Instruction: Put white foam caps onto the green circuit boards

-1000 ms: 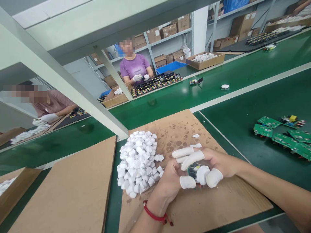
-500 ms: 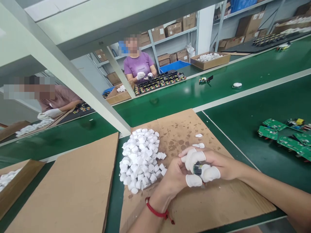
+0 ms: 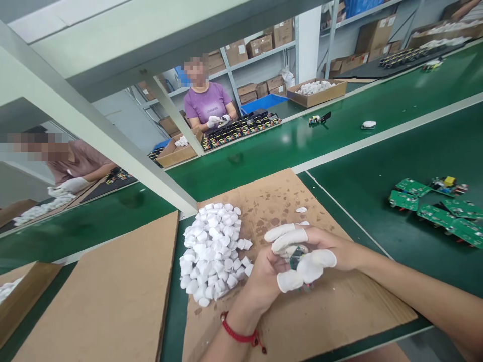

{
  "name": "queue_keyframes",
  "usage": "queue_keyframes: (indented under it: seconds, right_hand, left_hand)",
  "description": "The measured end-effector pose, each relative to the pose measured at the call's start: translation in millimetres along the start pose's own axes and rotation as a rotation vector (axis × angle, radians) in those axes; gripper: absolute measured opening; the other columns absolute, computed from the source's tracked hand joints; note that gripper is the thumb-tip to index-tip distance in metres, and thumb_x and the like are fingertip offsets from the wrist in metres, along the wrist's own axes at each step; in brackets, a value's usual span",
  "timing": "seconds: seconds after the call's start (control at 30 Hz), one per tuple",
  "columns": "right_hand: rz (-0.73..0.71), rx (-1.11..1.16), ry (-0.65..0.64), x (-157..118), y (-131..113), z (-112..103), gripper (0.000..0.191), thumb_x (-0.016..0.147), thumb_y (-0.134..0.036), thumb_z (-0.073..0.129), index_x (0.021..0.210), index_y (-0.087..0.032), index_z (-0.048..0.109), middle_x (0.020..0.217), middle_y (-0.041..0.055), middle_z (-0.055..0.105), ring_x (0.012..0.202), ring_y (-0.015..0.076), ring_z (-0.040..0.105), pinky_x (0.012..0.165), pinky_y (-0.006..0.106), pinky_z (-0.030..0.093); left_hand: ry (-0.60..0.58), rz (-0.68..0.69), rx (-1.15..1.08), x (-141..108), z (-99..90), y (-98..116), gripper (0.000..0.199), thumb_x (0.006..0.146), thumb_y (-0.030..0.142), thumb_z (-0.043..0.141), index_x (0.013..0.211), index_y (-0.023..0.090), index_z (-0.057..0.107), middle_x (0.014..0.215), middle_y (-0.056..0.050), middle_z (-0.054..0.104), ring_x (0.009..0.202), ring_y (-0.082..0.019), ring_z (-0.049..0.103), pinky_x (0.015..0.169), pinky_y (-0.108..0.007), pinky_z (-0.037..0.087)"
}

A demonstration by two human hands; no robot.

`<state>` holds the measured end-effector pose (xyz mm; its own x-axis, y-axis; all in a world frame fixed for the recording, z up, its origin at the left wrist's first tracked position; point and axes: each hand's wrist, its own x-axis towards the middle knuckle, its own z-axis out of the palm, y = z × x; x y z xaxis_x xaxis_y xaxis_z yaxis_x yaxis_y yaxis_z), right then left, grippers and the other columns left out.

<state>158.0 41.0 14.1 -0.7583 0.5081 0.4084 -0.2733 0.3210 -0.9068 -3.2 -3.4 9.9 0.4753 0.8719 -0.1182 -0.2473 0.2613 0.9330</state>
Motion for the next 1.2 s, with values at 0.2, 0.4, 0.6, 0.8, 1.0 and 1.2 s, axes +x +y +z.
queue_keyframes:
  seconds: [0.2,0.4,0.6,0.8,1.0,1.2]
  right_hand:
    - [0.053,0.06,-0.089,-1,-5,-2,0.031,0.073,-0.047,0.066,0.088,-0.02,0.07,0.124,0.0114,0.053,0.117,0.0264,0.046,0.097,0.043,0.034]
    - [0.034,0.125,-0.177,0,-4,-3,0.034,0.073,-0.05,0.066,0.088,-0.02,0.07,0.128,0.0113,0.051,0.119,0.0263,0.043,0.101,0.046,0.027]
    - [-0.021,0.197,-0.211,2,-1,-2,0.036,0.073,-0.05,0.065,0.086,-0.017,0.071,0.123,0.0105,0.054,0.117,0.0257,0.044,0.101,0.042,0.028]
    - [-0.033,0.218,-0.157,2,-1,3,0.04,0.071,-0.054,0.065,0.08,-0.016,0.07,0.124,0.0118,0.053,0.119,0.028,0.042,0.101,0.047,0.024]
    - [0.0,0.164,-0.149,1,1,2,0.032,0.073,-0.048,0.066,0.078,-0.016,0.068,0.121,0.011,0.056,0.117,0.0252,0.045,0.102,0.044,0.026]
    - [0.014,0.132,-0.082,1,1,4,0.044,0.085,-0.053,0.047,0.075,-0.014,0.065,0.113,0.0128,0.06,0.101,0.0231,0.055,0.09,0.04,0.04]
  left_hand:
    - [-0.119,-0.007,-0.016,-4,-4.4,-6,0.052,0.043,0.033,0.085,0.089,0.015,0.069,0.084,-0.008,0.069,0.083,-0.026,0.063,0.072,-0.035,0.051]
    - [-0.179,0.018,-0.026,-7,-7.8,-3,0.072,0.041,0.037,0.085,0.107,0.017,0.062,0.094,-0.009,0.067,0.094,-0.028,0.06,0.082,-0.038,0.048]
    - [-0.211,-0.021,0.0,-9,-6.5,1,0.084,0.038,0.034,0.087,0.115,0.021,0.056,0.108,-0.01,0.063,0.103,-0.03,0.056,0.087,-0.041,0.046]
    - [-0.208,0.007,-0.056,-3,-6.6,-7,0.083,0.04,0.037,0.086,0.115,0.018,0.055,0.104,-0.013,0.064,0.097,-0.03,0.059,0.082,-0.042,0.048]
    - [-0.177,0.0,-0.037,-5,-5.2,-1,0.075,0.042,0.023,0.086,0.111,0.018,0.057,0.098,-0.009,0.065,0.091,-0.026,0.061,0.079,-0.037,0.05]
    - [-0.128,-0.027,-0.039,-7,-2.8,1,0.072,0.045,0.022,0.085,0.111,0.019,0.057,0.093,-0.007,0.067,0.088,-0.024,0.063,0.075,-0.034,0.052]
